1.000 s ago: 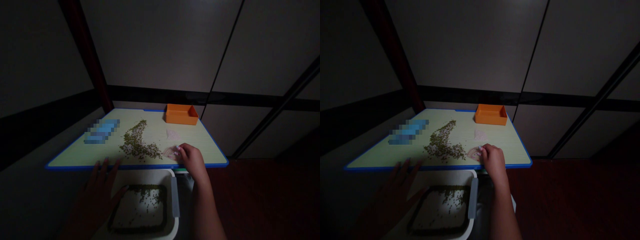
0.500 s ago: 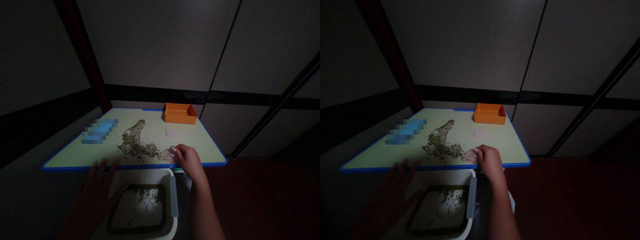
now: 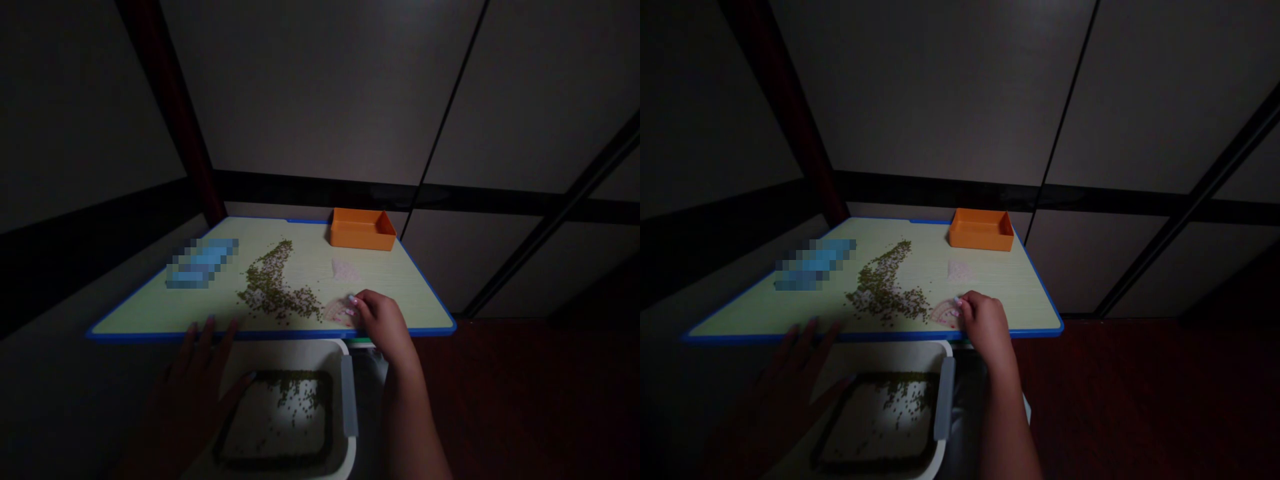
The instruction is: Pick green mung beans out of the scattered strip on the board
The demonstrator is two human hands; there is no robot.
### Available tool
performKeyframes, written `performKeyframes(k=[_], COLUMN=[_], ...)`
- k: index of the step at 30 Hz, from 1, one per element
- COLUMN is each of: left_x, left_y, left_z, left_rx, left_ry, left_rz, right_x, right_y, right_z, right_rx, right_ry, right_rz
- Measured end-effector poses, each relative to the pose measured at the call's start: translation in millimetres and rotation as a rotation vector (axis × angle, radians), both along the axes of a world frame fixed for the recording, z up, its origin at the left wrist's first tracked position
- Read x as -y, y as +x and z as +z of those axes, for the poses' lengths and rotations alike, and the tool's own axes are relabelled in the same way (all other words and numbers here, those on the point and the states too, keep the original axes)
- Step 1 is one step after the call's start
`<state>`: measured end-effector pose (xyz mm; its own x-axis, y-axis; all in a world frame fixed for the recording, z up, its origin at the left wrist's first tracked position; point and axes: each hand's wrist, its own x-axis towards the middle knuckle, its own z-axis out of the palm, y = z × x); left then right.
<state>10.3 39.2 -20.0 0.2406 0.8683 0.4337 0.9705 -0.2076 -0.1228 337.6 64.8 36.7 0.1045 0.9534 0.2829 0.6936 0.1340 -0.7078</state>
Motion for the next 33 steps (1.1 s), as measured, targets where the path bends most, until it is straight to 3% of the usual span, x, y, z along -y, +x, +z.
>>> performKeyframes(k=[10,33], left_x=[0,-2], left_y=[5,3], left_z=[5.1,3.6], left_rx=[-0.004,-0.017], left_ry=[-0.016,-0.014], left_rz=[0.022,0.004], right_x=[2,2], right_y=[-11,-4], right_z=[9.8,14.9], right_rx=[0.084,0.4], right_ry=[-0.024,-0.114], right_rz=[0.019,-0.249])
